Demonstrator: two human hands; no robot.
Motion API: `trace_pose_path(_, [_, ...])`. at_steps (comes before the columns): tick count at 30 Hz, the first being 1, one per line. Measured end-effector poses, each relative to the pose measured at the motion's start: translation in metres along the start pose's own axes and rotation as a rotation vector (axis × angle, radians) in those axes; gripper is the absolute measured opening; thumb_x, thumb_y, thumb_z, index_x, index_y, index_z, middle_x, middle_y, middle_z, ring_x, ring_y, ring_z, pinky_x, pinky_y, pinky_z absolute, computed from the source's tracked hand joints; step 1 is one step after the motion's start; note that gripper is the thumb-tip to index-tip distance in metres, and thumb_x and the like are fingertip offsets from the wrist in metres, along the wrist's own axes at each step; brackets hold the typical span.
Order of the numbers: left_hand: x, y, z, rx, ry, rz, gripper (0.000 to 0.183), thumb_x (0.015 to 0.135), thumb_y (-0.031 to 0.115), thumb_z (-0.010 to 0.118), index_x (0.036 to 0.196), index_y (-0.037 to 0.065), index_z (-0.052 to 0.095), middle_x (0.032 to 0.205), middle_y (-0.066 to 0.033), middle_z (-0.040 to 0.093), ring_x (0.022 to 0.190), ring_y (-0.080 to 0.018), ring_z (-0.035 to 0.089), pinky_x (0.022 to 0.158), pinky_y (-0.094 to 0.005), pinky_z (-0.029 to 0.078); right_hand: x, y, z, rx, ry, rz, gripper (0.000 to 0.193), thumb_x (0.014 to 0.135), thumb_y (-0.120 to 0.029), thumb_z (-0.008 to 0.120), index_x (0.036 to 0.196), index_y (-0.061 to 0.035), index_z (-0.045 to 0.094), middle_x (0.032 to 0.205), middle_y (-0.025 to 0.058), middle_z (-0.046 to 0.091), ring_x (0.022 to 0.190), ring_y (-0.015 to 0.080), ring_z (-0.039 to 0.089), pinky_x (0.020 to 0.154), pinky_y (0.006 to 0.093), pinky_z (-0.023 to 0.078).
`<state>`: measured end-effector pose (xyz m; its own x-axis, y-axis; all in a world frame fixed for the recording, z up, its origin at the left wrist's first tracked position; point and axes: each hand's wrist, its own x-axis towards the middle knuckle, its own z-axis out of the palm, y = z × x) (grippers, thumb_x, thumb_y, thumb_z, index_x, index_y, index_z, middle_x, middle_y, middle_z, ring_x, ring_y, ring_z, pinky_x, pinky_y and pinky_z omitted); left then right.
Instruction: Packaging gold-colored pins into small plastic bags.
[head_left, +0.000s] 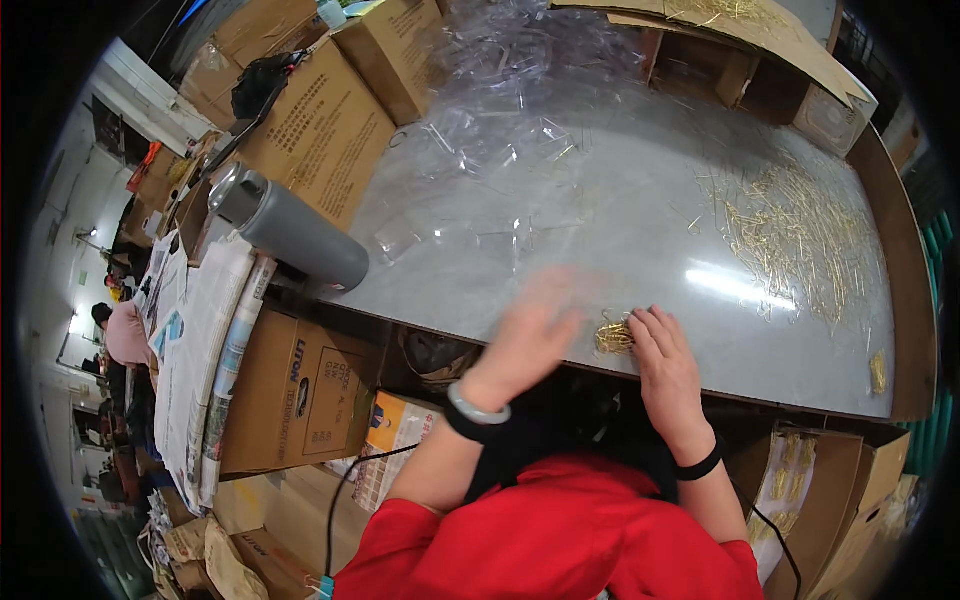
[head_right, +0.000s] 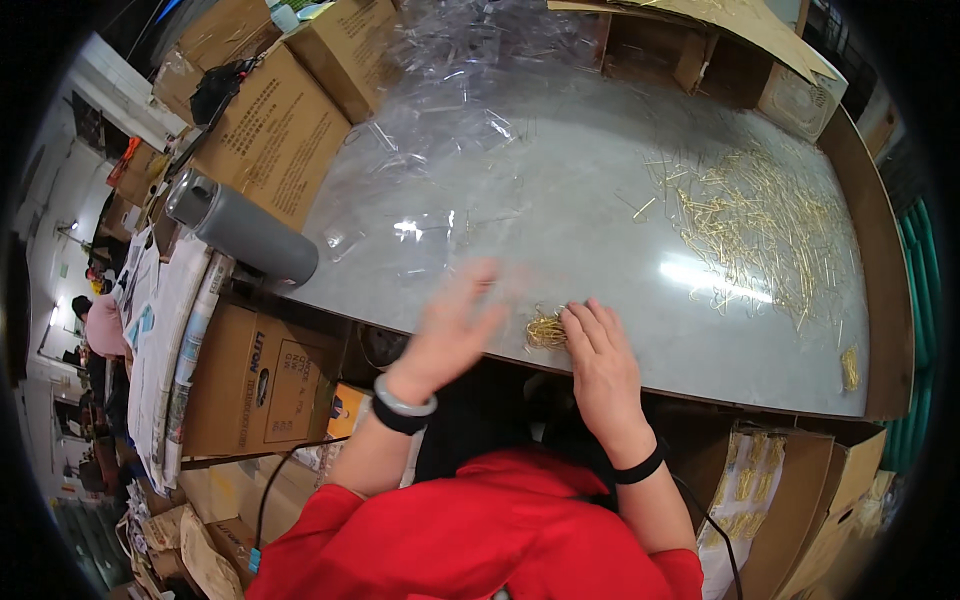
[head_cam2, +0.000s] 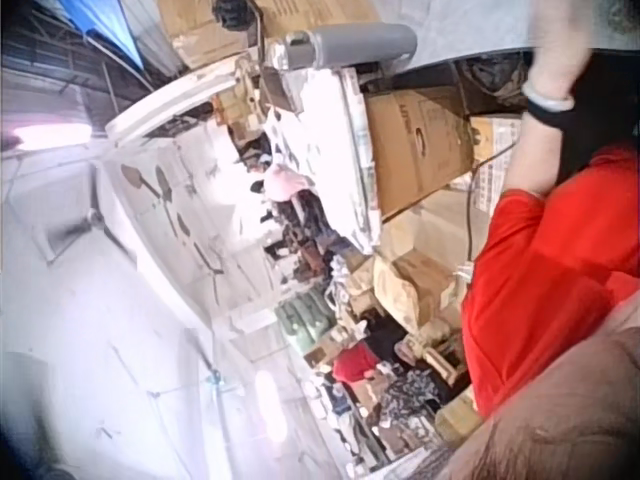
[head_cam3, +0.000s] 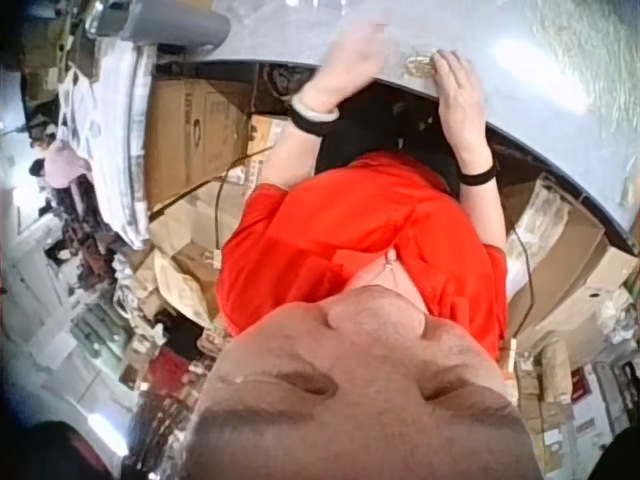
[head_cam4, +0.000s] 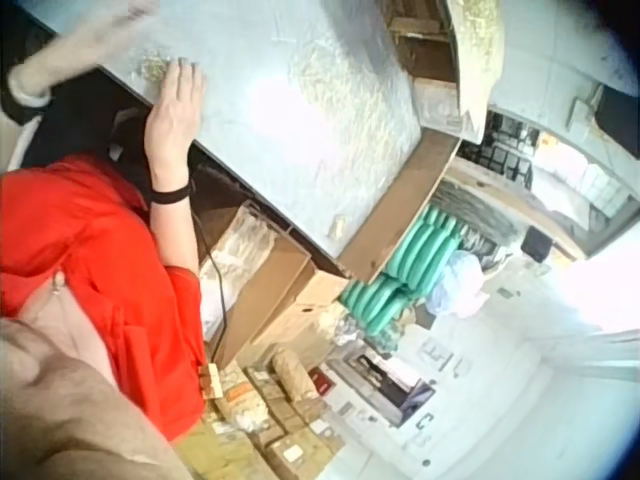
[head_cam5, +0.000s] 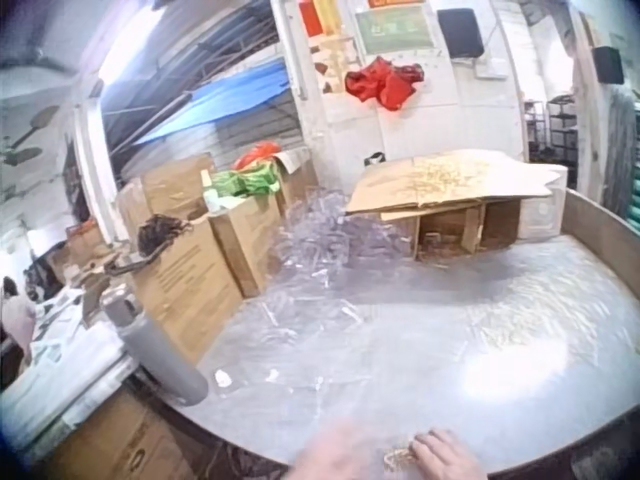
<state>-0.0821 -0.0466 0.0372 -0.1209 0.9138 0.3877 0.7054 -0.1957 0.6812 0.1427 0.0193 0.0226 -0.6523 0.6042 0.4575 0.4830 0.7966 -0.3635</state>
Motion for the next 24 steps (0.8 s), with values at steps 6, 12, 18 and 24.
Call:
trace_pose_path(6, [-0.002,-0.061,-0.078,0.346,0.267,-0.646,0.031,0.098,0.027,0.069,0.1,-0.004,0.062,0.071,-0.0076,0.066,0.059,-0.0142,0.062,0.056,-0.0302,0.049,0.001,-0.001,0.003,0.035,0.031,-0.002,0.037,0.089,0.004,0.059,0.126,0.0012,0.061,0.131,0.0154,0.063,0.128,0.0376,0.056,0.111,0.0498,0.044])
trace_pose_path(12, [0.0,-0.052,-0.069,-0.095,0.12,-0.74,0.028,0.098,0.025,0.067,0.095,-0.002,0.061,0.074,-0.009,0.067,0.062,-0.015,0.065,0.057,-0.029,0.054,-0.001,0.0,0.002,0.004,0.027,0.018,0.037,0.09,0.003,0.058,0.127,0.001,0.061,0.13,0.0154,0.063,0.127,0.0379,0.057,0.112,0.0501,0.044])
trace_pose_path(18, [-0.075,0.003,-0.046,-1.065,0.057,-0.567,0.01,0.099,0.003,0.054,0.091,-0.001,0.059,0.119,-0.0247,0.067,0.108,-0.034,0.07,0.093,-0.0467,0.059,-0.002,-0.002,0.004,0.002,0.042,0.032,0.038,0.089,0.002,0.058,0.127,-0.0005,0.062,0.131,0.015,0.063,0.128,0.0371,0.056,0.113,0.0505,0.043])
trace_pose_path(24, [-0.11,-0.006,-0.003,-1.196,-0.342,-0.968,0.011,0.1,0.004,0.054,0.093,-0.004,0.059,0.116,-0.0261,0.067,0.11,-0.0343,0.07,0.09,-0.0424,0.062,0.002,-0.002,0.004,-0.026,-0.02,0.002,0.039,0.089,0.003,0.056,0.127,-0.0024,0.062,0.132,0.0125,0.063,0.131,0.0362,0.054,0.114,0.05,0.041])
